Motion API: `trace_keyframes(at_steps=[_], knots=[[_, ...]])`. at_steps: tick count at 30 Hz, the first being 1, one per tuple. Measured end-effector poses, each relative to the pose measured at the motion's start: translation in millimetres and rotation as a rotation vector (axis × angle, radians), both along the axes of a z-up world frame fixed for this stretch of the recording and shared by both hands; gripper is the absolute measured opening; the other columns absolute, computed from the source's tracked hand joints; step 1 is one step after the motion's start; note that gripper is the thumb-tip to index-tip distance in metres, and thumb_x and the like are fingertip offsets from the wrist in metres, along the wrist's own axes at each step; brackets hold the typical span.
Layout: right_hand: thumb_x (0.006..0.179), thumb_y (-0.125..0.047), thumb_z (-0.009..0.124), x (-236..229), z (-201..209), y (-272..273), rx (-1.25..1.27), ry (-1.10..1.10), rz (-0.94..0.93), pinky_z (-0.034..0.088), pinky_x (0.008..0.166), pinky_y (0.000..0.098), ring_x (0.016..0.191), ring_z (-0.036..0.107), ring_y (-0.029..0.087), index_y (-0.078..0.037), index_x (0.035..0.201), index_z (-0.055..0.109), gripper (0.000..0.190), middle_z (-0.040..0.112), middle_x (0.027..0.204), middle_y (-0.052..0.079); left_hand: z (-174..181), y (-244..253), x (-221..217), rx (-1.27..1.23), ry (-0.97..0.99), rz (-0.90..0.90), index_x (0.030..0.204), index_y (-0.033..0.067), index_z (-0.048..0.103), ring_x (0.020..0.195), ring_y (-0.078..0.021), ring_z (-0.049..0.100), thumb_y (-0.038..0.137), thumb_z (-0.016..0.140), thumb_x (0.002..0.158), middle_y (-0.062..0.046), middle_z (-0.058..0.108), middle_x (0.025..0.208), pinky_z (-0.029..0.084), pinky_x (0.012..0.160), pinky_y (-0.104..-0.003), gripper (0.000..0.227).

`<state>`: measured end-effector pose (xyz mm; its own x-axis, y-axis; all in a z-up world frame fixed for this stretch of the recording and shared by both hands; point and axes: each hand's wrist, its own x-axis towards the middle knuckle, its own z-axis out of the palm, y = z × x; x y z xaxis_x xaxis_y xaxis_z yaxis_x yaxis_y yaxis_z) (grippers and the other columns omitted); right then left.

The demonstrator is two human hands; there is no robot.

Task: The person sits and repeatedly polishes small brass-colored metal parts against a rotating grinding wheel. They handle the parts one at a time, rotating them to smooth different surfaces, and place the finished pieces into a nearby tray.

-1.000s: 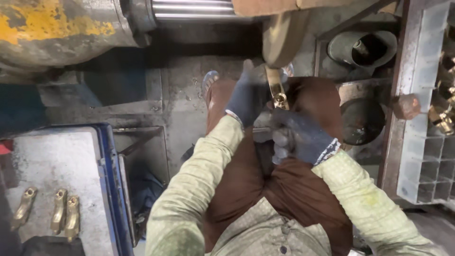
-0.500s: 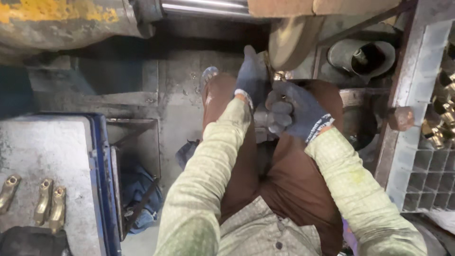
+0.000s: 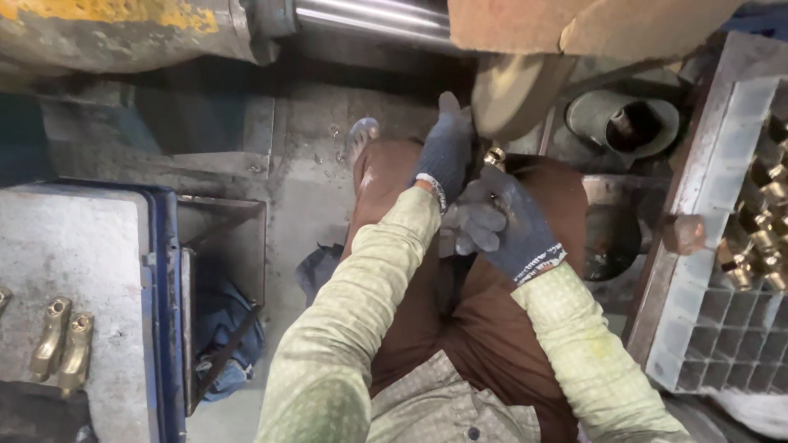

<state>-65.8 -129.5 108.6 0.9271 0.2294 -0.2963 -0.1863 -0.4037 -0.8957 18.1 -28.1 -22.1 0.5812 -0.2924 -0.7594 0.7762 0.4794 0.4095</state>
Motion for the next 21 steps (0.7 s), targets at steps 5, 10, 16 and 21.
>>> trace_keyframes(at_steps=[5,10,16,21], knots=[[0.101,-0.025,0.051,10,-19,-2,0.823,0.768,-0.645,0.051,0.061,0.0418,0.07,0.065,0.017,-0.016,0.109,0.058,0.014,0.064,0.083,-0.001,-57,-9,13,0.587,-0.504,-0.095,0.129,0.0,0.059,0.094,-0.0377,0.065,0.036,0.044,0.11,-0.02,0.072,0.105,0.051,0.078,-0.044,0.044],[0.106,-0.039,0.054,-49,-22,-33,0.87,0.939,-0.571,0.054,0.052,0.0476,0.057,0.061,0.018,-0.01,0.12,0.061,0.032,0.06,0.07,0.002,-4,40,-29,0.49,-0.382,-0.173,0.123,0.0014,0.06,0.085,-0.0306,0.066,0.037,0.061,0.101,-0.013,0.07,0.094,0.055,0.072,-0.043,0.042],[0.1,-0.01,0.046,-82,-9,-74,-0.646,-0.613,0.185,0.052,0.071,0.0501,0.079,0.063,0.042,0.013,0.134,0.053,0.042,0.064,0.097,0.029,114,100,-99,-0.116,-0.267,0.133,0.126,-0.005,0.064,0.099,-0.0208,0.069,0.034,0.058,0.104,-0.012,0.069,0.113,0.059,0.09,-0.034,0.046],[0.101,-0.02,0.048,4,-17,-58,-0.49,-0.168,-0.135,0.053,0.063,0.0452,0.075,0.069,0.034,-0.007,0.105,0.059,0.017,0.068,0.082,0.015,116,92,-78,-0.082,-0.408,0.16,0.138,-0.0064,0.057,0.106,-0.0246,0.068,0.034,0.055,0.107,-0.015,0.066,0.12,0.055,0.098,-0.039,0.051]])
